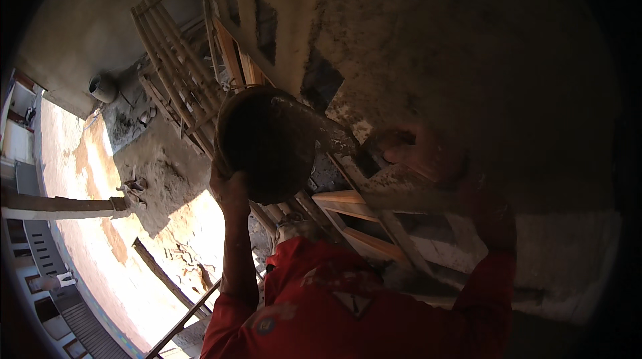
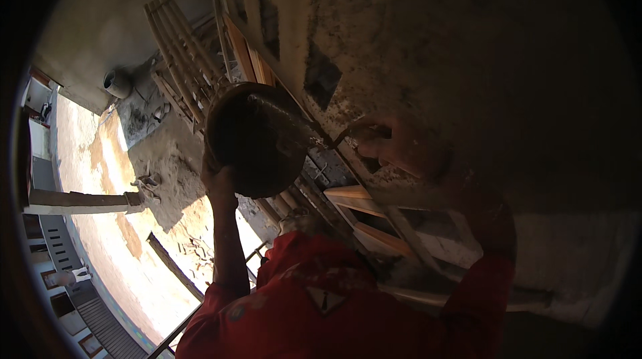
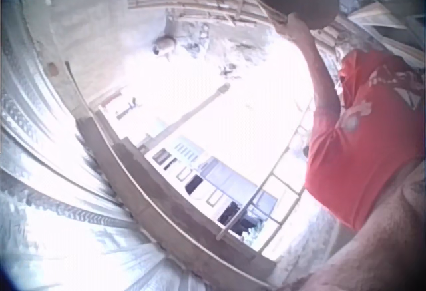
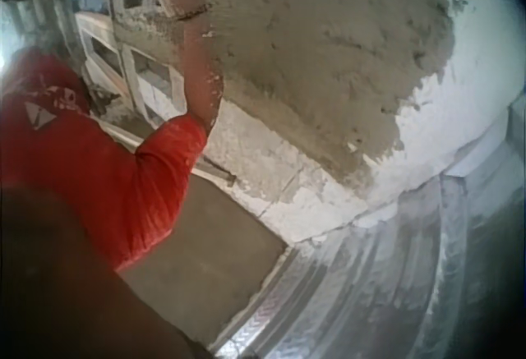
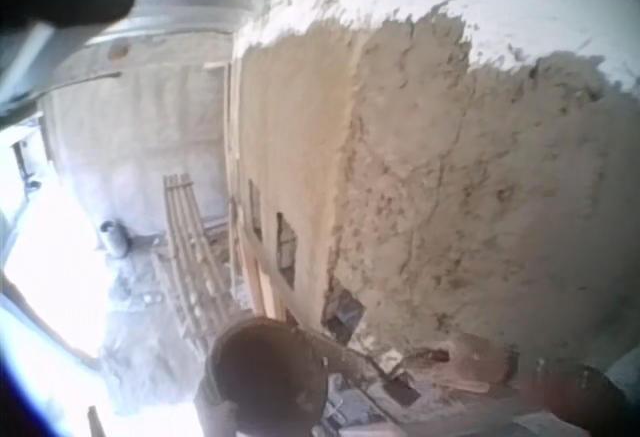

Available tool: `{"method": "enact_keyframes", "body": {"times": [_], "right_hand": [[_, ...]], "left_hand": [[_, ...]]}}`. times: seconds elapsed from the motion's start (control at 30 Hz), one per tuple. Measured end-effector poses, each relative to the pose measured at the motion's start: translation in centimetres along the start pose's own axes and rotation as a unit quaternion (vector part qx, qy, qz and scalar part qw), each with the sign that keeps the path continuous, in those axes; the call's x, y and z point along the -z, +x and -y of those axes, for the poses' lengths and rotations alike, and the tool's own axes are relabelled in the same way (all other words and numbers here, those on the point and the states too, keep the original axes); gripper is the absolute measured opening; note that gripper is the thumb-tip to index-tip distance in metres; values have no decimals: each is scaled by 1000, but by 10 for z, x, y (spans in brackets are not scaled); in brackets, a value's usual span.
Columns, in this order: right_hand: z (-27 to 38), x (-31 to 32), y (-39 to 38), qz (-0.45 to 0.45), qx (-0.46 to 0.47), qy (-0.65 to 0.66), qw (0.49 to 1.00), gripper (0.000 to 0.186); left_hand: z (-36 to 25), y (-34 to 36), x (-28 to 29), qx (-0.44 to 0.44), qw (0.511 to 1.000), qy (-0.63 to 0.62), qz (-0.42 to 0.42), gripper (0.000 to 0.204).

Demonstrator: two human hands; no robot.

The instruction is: The person applies wet mortar to a wall and smooths it out using a trowel and a long wooden leveling board.

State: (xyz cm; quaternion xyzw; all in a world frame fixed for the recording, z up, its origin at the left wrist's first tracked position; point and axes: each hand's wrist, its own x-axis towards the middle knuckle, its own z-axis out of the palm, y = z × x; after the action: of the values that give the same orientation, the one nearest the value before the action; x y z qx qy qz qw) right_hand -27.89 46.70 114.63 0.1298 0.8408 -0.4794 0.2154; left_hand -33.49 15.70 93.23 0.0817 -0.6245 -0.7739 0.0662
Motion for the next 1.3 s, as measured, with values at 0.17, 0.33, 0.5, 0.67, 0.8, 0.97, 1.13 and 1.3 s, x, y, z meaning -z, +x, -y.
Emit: {"method": "enact_keyframes", "body": {"times": [0.17,0.33,0.5,0.67,0.8,0.97,1.13,1.3], "right_hand": [[-37,96,17,-397,198,-313,840,49],[17,78,-35,-345,110,-427,829,50],[-41,16,9,-119,-66,-394,909,47],[-75,-50,75,-7,146,-543,827,31],[-102,-74,91,-125,175,-629,747,25],[-106,-65,97,-71,148,-559,813,22],[-132,-78,103,-20,211,-494,843,21],[-159,-108,99,-81,306,-253,914,27]], "left_hand": [[-1,1,23,-2,999,35,-6,64],[2,-4,8,4,1000,14,6,63],[5,-10,-22,-17,998,22,50,64],[1,-25,-36,0,987,146,64,66],[-8,-29,-61,-69,972,172,146,69],[-47,-36,-77,-46,940,299,159,68],[-42,-39,-71,-94,919,338,179,72],[-45,-39,-71,-155,918,326,166,67]]}}
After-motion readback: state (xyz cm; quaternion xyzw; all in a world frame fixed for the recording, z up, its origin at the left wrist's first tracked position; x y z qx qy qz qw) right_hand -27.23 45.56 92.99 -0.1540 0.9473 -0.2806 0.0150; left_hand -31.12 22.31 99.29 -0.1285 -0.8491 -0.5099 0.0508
